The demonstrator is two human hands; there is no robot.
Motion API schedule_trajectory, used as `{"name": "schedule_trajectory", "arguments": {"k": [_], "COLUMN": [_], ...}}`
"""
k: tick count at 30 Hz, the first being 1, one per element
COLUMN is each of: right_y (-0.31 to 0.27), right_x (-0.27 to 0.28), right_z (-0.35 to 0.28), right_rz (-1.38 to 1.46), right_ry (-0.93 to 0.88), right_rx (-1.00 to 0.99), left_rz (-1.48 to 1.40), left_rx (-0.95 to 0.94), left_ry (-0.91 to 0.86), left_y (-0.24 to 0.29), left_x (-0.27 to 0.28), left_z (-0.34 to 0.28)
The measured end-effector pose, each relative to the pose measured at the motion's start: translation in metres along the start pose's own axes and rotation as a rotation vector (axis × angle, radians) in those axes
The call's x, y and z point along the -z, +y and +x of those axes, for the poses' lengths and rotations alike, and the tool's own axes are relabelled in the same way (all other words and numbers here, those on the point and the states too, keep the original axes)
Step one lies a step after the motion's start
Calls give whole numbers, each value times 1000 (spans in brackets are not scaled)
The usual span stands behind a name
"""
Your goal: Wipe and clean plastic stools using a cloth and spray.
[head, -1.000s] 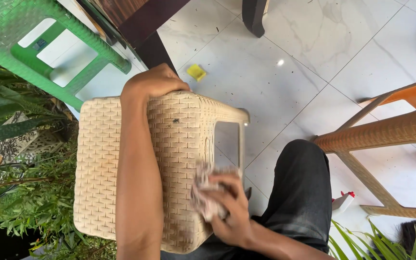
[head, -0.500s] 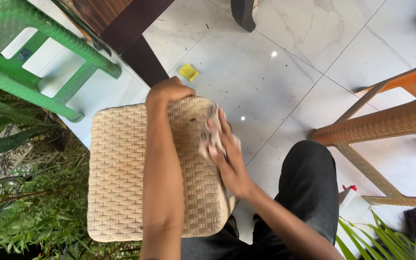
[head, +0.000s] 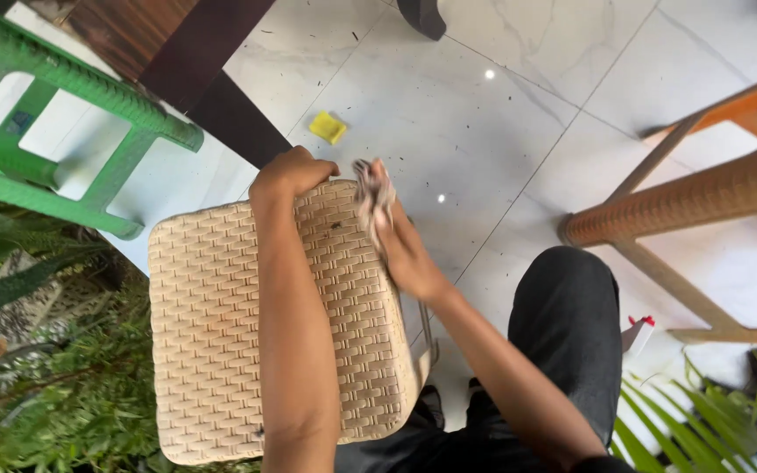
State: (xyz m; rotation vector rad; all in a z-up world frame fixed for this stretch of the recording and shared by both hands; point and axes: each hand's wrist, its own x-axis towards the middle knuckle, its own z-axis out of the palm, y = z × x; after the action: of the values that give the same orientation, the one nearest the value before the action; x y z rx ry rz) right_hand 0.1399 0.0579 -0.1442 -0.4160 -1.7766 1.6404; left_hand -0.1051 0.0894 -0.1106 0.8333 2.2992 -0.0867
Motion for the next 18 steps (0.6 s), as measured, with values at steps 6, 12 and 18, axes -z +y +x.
{"name": "schedule_trajectory", "arguments": {"k": [6,12,18], "right_y": [11,40,-33], "right_x": [-31,-76,-4], "right_z": [-106,-246,-74], "right_rz": [-69,58,26], "right_ry": [-21,171,-22], "right_rx": [25,-24,-194], "left_rz": [-7,-29,-37], "left_rx": [-39,22,46], "left_ry": [-21,-55,-49], "left_y": [-2,0,3], "left_x": [-3,-5,1], "left_z": [21,10,5]}}
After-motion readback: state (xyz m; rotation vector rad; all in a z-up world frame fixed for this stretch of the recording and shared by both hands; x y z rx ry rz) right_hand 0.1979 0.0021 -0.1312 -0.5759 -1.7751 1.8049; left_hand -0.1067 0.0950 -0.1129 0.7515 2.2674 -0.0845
